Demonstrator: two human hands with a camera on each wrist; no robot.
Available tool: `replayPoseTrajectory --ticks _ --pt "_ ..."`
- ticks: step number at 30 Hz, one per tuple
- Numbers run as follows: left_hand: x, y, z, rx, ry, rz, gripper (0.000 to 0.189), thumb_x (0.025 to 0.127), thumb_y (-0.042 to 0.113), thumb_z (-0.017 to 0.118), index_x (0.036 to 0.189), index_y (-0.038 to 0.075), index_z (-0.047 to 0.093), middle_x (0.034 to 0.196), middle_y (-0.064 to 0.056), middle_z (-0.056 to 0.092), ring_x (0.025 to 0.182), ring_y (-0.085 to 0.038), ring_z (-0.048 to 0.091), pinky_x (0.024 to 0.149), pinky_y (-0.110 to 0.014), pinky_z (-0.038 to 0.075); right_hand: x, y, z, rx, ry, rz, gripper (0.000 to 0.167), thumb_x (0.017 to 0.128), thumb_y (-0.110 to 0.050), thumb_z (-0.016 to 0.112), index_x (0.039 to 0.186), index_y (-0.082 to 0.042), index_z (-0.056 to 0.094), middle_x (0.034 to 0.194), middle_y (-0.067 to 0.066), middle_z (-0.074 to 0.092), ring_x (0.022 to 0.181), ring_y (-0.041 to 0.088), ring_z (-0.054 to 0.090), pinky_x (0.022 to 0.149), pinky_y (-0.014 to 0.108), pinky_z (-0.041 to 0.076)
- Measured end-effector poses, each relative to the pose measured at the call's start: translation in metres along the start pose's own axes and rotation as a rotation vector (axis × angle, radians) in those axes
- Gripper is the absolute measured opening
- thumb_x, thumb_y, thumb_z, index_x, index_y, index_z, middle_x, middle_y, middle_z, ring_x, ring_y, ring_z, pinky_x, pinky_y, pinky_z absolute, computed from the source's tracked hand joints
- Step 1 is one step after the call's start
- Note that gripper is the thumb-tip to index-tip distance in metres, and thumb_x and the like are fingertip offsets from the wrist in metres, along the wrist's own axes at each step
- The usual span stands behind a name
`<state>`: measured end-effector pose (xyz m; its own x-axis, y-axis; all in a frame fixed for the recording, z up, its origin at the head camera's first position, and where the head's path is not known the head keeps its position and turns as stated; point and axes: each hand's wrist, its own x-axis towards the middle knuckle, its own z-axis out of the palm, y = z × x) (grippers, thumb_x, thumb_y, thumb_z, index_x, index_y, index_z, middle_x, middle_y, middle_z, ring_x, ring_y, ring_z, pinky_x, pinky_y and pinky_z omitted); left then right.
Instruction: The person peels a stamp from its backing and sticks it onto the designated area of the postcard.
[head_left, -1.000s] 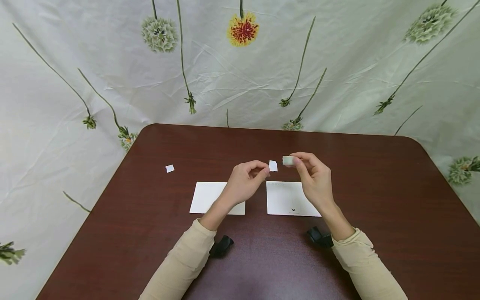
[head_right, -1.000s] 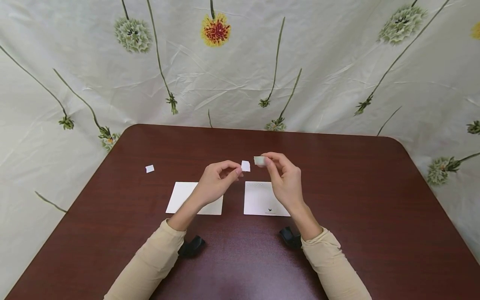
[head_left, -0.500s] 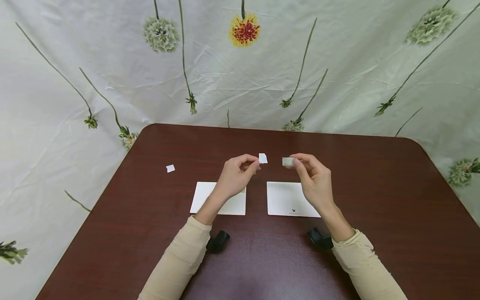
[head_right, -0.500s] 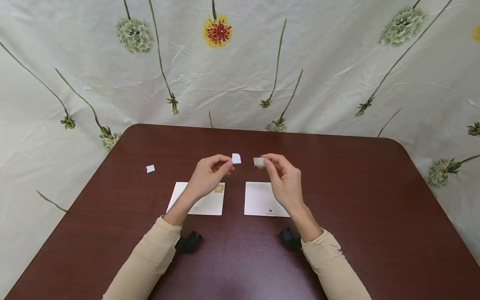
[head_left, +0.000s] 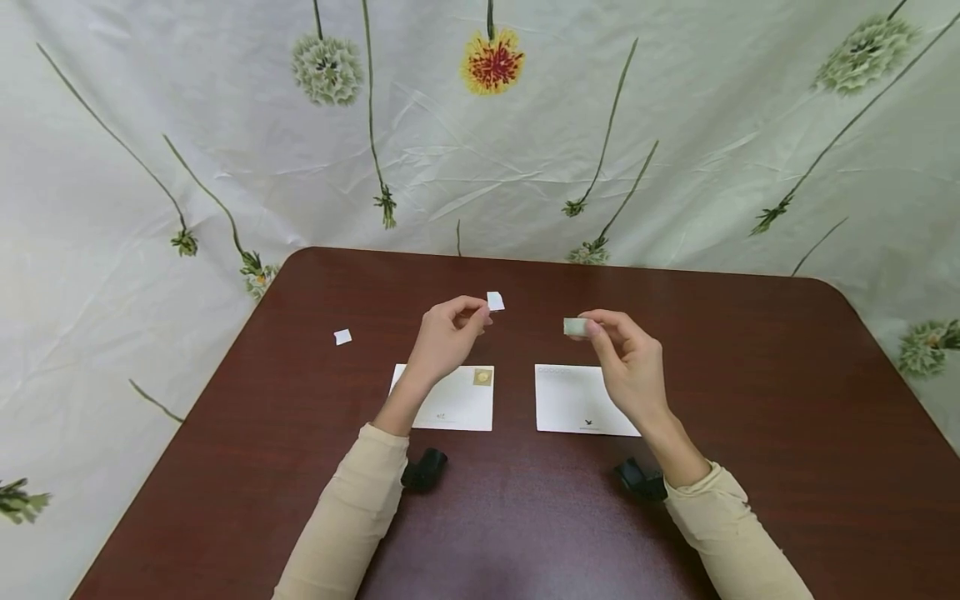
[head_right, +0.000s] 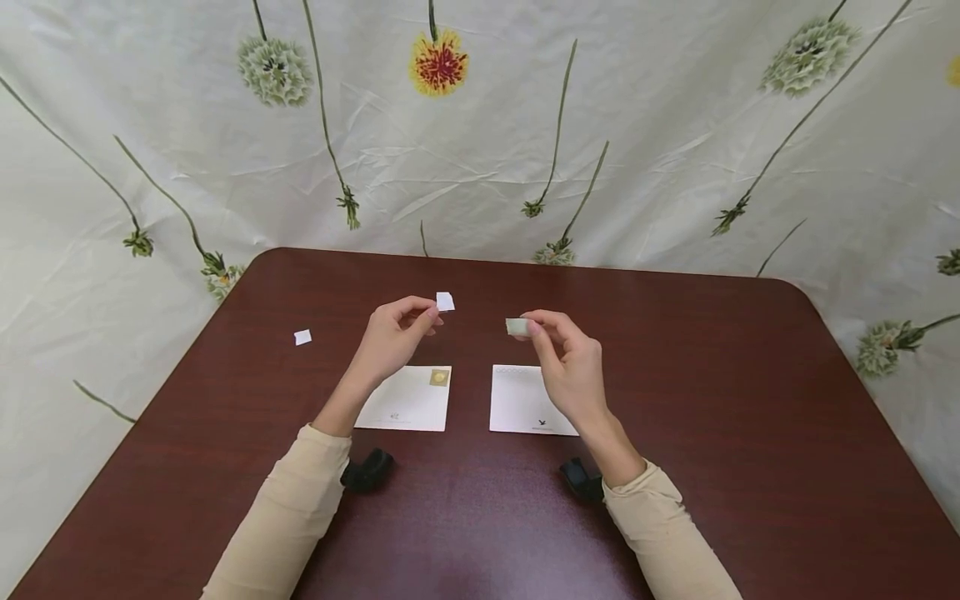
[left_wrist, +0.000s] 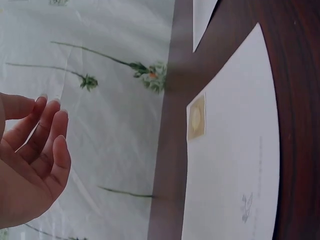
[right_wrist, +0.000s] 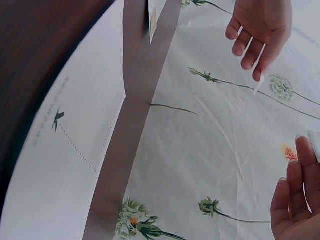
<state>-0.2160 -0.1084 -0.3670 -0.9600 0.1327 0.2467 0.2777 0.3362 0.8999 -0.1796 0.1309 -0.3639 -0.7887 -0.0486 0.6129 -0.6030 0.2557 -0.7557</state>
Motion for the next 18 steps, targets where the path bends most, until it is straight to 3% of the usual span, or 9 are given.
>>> replayPoseTrajectory --ticks 8,13,18 --pt "0.004 -0.016 -0.024 -0.009 0.082 -0.071 0.020 0.096 0.008 0.056 0.106 -0.008 0.065 0.091 -0.023 0.068 0.083 -0.038 0.065 0.072 -0.031 0.052 -0.001 0.001 0.000 0.022 -0.007 -0.008 0.013 0.093 0.003 0.058 0.103 0.004 0.065 0.084 0.010 0.071 0.080 0.022 0.069 0.070 0.020 0.049" --pt "0.004 -0.023 -0.039 0.011 0.097 -0.140 0.024 0.098 0.011 0.055 0.111 -0.006 0.064 0.094 -0.020 0.068 0.087 -0.034 0.065 0.079 -0.038 0.051 -0.001 0.002 0.000 0.019 -0.007 -0.025 0.013 0.092 0.004 0.058 0.103 0.004 0.066 0.084 0.011 0.071 0.080 0.021 0.069 0.069 0.020 0.049" --pt "0.005 -0.030 -0.052 0.036 0.131 -0.225 0.024 0.098 0.013 0.054 0.115 -0.003 0.063 0.096 -0.019 0.068 0.087 -0.028 0.064 0.081 -0.036 0.046 -0.001 0.002 0.001 0.007 -0.004 -0.030 0.013 0.091 0.005 0.059 0.103 0.005 0.065 0.083 0.013 0.071 0.079 0.020 0.069 0.069 0.020 0.049"
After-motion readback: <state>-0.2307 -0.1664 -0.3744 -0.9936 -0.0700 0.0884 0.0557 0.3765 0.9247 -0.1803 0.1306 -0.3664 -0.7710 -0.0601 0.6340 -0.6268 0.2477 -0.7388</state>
